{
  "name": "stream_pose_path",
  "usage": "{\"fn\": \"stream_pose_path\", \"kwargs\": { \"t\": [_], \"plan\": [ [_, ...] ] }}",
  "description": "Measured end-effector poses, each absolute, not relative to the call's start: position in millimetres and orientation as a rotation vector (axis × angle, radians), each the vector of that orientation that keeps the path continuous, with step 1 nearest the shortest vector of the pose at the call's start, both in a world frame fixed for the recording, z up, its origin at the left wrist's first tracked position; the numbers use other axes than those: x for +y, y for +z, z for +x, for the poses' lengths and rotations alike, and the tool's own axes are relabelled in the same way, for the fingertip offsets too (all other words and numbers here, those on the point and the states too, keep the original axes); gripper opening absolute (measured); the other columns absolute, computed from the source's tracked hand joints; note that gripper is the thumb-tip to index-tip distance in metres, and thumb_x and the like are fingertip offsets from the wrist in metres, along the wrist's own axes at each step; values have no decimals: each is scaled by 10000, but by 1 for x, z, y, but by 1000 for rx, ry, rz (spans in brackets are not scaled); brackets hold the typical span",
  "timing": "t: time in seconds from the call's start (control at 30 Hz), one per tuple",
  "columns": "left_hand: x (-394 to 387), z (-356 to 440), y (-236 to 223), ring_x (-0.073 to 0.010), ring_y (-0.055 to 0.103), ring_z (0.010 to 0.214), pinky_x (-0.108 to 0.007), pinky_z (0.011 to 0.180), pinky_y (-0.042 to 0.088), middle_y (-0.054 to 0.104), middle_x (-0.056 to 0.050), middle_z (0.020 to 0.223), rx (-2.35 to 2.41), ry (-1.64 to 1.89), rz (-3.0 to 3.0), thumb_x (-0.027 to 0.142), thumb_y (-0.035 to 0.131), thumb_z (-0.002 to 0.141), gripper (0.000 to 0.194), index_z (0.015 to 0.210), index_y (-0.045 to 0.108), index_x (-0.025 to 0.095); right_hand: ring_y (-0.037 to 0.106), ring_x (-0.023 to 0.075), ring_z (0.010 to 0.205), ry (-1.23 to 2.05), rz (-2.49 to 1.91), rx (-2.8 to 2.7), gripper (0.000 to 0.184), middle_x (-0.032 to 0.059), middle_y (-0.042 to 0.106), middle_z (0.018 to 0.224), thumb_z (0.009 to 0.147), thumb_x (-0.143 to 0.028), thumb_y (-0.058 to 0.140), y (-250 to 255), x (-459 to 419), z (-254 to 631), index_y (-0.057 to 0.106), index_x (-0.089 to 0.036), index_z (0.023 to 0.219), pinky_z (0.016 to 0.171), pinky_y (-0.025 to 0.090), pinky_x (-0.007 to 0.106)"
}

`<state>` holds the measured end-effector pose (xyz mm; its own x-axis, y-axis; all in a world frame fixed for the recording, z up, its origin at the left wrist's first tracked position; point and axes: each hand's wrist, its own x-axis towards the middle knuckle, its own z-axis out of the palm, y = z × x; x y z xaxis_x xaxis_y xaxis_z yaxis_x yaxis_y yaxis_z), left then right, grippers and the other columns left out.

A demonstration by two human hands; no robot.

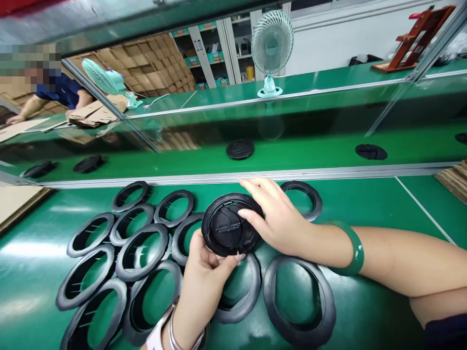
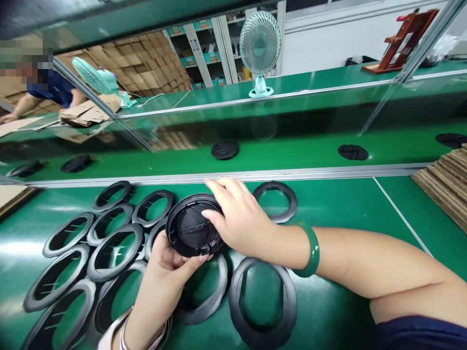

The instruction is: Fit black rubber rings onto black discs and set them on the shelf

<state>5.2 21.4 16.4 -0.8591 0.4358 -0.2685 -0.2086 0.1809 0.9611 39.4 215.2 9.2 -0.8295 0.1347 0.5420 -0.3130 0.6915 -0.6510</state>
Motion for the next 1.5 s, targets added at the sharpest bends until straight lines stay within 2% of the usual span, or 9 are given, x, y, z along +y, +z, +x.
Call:
{"fn": "stream_pose_path", "kwargs": {
  "t": [0.17,0.33,0.63,0.8,1.0,1.1,1.2,1.37,1.5],
  "plan": [
    [20,14,17,-247,638,1150,-275,916,560,613,-61,1308,1954,1768,173,316,913,636,881,1348,394,278,590,212,1008,1598,-123,-2351,89,44,633,1057,981,-252,605,-7,208,32,615,-194,1048,909,470,387],
    [9,11,8,-241,592,1183,-280,957,533,606,-51,1280,2122,1681,355,492,744,845,580,1308,474,270,557,196,897,1679,-180,-2260,125,6,601,921,904,-246,682,-8,202,34,570,-194,886,777,436,324],
    [12,10,12,-228,594,1090,-249,873,507,651,-32,1162,2366,1549,409,503,655,915,388,1208,564,266,576,199,874,1782,-223,-2202,147,-6,612,879,864,-226,691,2,199,39,547,-198,860,772,455,336],
    [11,4,11,-218,591,1064,-262,889,503,655,-23,1113,2345,1545,403,534,607,934,380,1185,559,252,649,217,966,2185,-56,-2240,479,4,680,1062,722,-167,821,11,205,41,567,-225,1123,819,529,345],
    [10,-1,6,-264,604,1069,-332,874,521,650,-39,1104,2528,1410,443,606,609,894,449,1157,563,245,655,225,911,2139,-197,-2250,411,-11,688,979,701,-191,851,4,195,39,578,-216,1007,794,536,355],
    [15,2,6,-299,623,1126,-371,875,547,631,-75,1203,2349,1553,424,612,617,890,580,1336,470,272,654,225,897,2029,-102,-2269,434,-25,681,953,660,-211,881,9,210,26,591,-212,982,789,534,347],
    [18,6,8,-296,642,1152,-397,912,555,590,-111,1338,2055,1778,506,579,564,942,688,1501,259,320,637,225,985,1551,-149,-2158,360,1,677,1049,780,-192,780,10,260,6,607,-205,1095,878,521,354],
    [6,2,0,-265,556,1279,-411,1102,426,629,-70,1329,2201,1391,747,478,638,936,519,1395,448,328,333,314,1429,628,-377,-2751,566,121,419,1530,942,-286,600,-16,366,-15,456,-159,1475,1179,285,479],
    [0,1,-8,-244,540,1292,-439,1133,388,620,-36,1343,2256,1169,899,434,596,969,412,1355,483,347,344,346,1424,545,-292,-2964,523,148,460,1497,934,-380,605,-15,386,-8,565,-131,1393,1176,274,479]
  ]
}}
